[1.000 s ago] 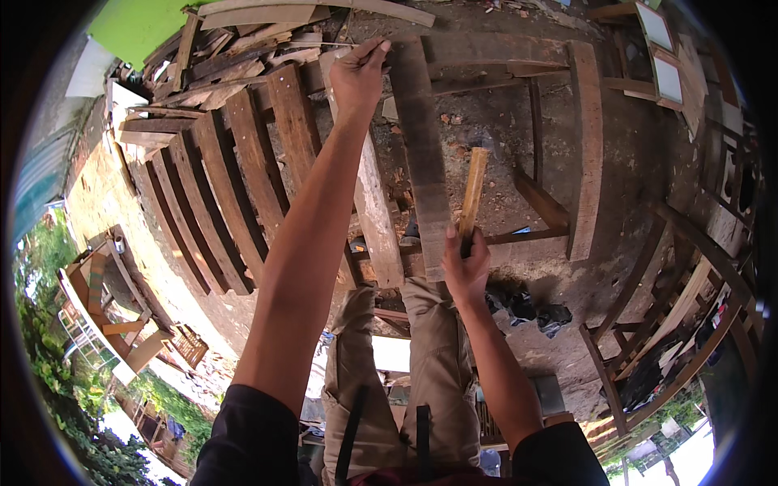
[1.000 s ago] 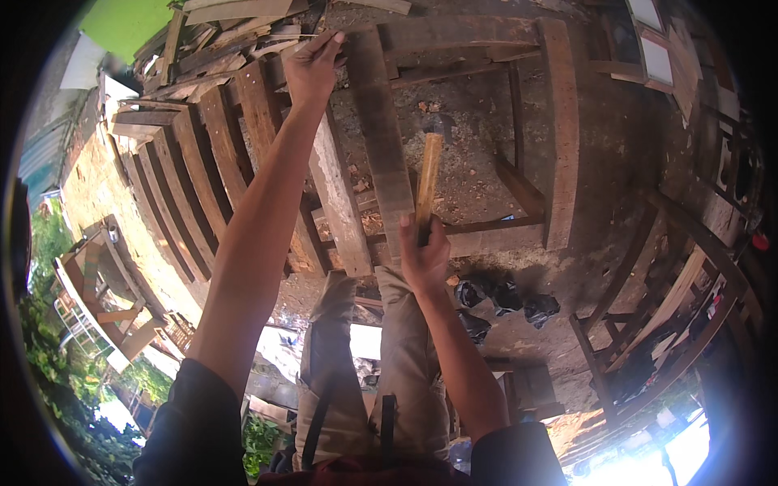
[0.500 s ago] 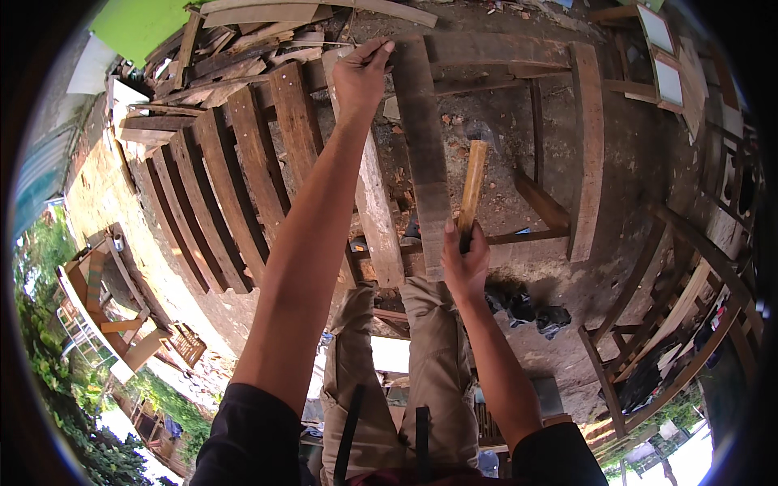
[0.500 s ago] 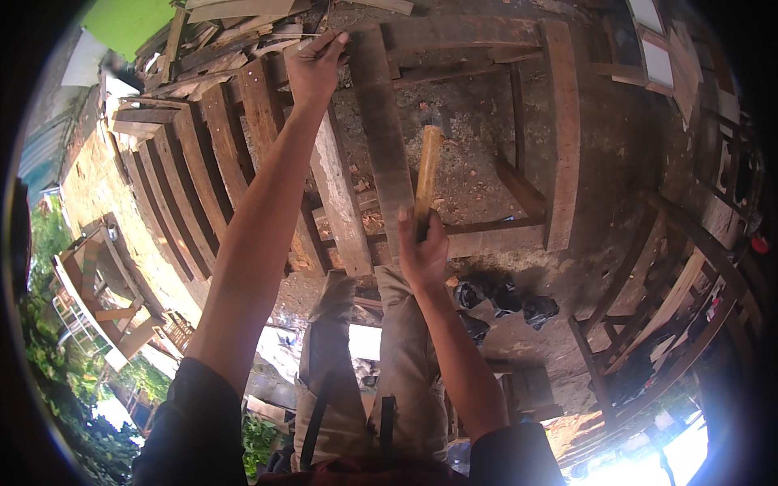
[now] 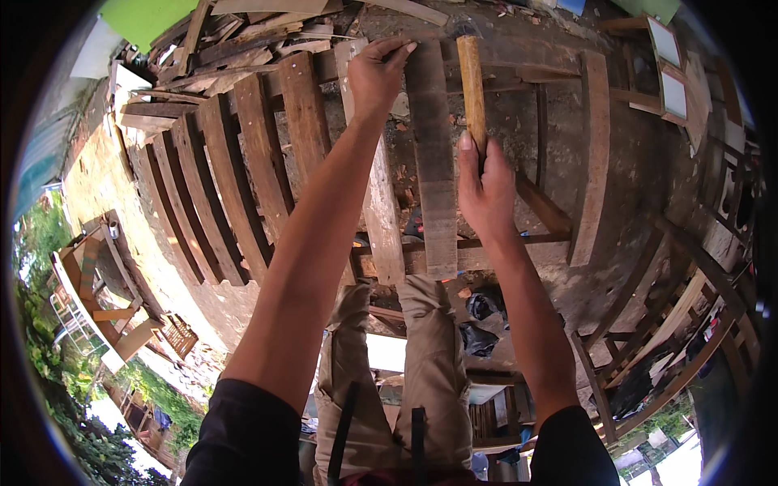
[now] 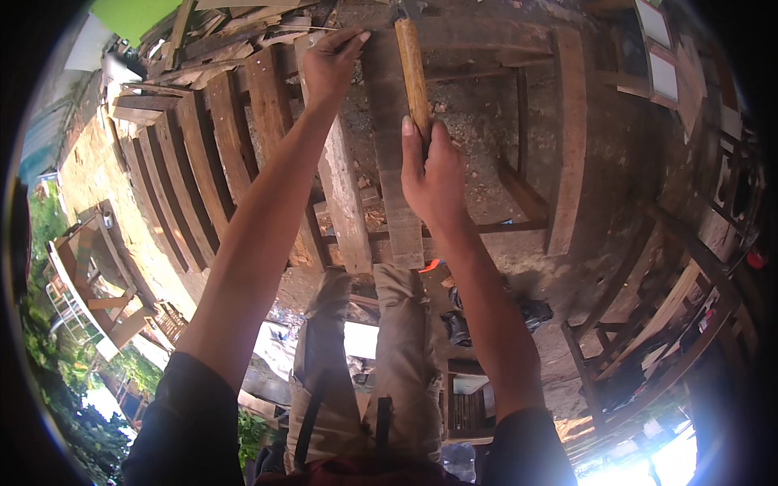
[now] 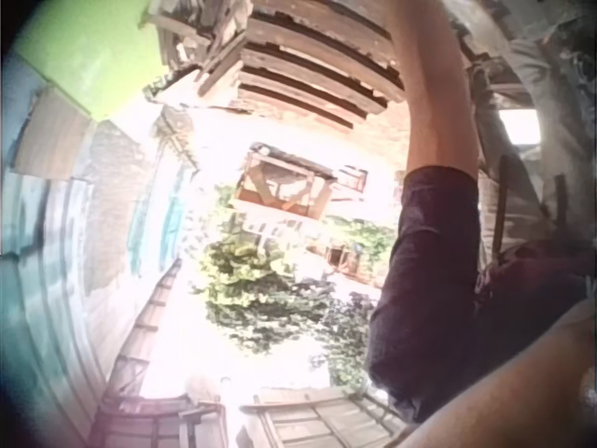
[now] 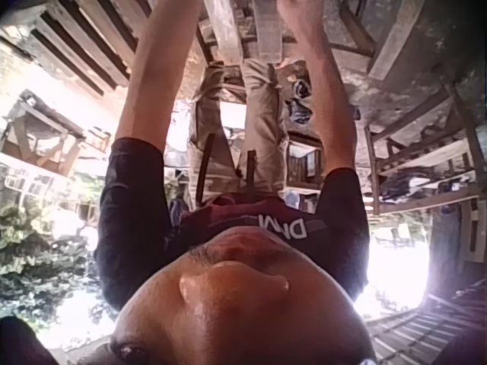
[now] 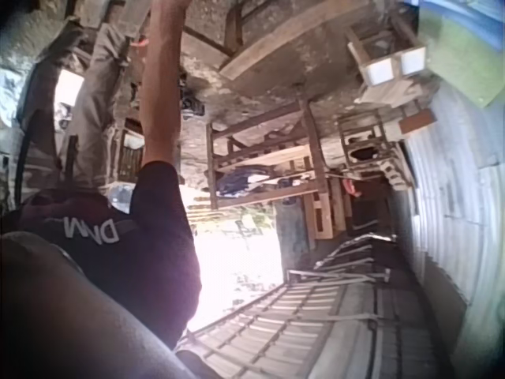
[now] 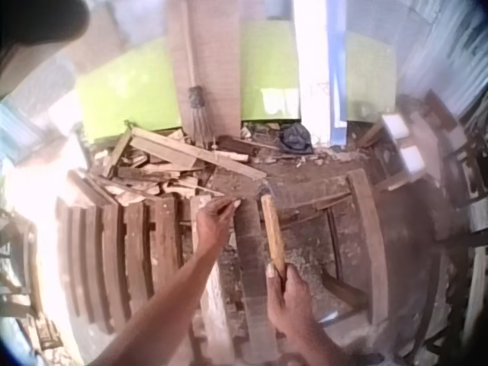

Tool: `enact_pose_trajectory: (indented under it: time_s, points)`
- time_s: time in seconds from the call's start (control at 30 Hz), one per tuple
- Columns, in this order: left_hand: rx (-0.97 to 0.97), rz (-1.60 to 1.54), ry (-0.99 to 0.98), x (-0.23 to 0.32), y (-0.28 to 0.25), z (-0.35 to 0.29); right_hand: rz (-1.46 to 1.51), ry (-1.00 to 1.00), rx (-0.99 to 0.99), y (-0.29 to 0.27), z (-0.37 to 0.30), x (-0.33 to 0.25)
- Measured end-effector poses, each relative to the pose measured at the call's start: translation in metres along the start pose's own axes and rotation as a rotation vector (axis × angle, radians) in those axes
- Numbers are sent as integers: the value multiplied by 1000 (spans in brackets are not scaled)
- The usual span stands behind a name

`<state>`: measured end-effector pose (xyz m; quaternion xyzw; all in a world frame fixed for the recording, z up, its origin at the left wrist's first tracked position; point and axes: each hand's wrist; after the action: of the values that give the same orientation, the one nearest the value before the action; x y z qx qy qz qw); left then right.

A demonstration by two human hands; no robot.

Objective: The person kneels on the ground and uses a hammer to drive nails into a wooden pallet frame. They repeatedly pick up nails from a black plastic bag, position them on the pallet slats, and hammer them in. The person adjusts the wood pieces and continues nailing to secure the structure.

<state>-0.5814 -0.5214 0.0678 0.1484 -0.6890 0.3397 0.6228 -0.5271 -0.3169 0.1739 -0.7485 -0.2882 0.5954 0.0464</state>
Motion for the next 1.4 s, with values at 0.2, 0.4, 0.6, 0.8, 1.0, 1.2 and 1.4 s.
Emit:
enact_pose_trajectory:
  time_s: [0.2,0.4,0.6,0.8,1.0,1.2,1.4]
  points:
    - [-18,67,82,8,-1,-1,-204,-9,-97,1,25,-24]
    - [12,38,84,11,-2,-3,-236,21,-122,3,24,-19]
    - [21,94,115,9,-2,-3,-262,-10,-126,5,27,-15]
    - [21,82,154,9,-2,-4,-292,-41,-115,6,25,-8]
    - [12,123,192,6,-3,-4,-324,-82,-88,10,27,-3]
    - [31,200,219,7,-32,-32,-211,-98,-55,2,15,-19]
    - [211,727,107,-8,-47,-68,-249,-128,-36,12,15,-13]
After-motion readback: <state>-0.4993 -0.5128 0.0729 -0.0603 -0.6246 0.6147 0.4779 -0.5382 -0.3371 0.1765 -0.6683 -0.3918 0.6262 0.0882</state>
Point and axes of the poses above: each hand's wrist, its own z-axis towards the middle knuckle, its own y-axis out of the palm, x = y × z, and after that the axes turned 4 degrees about y, right-handed
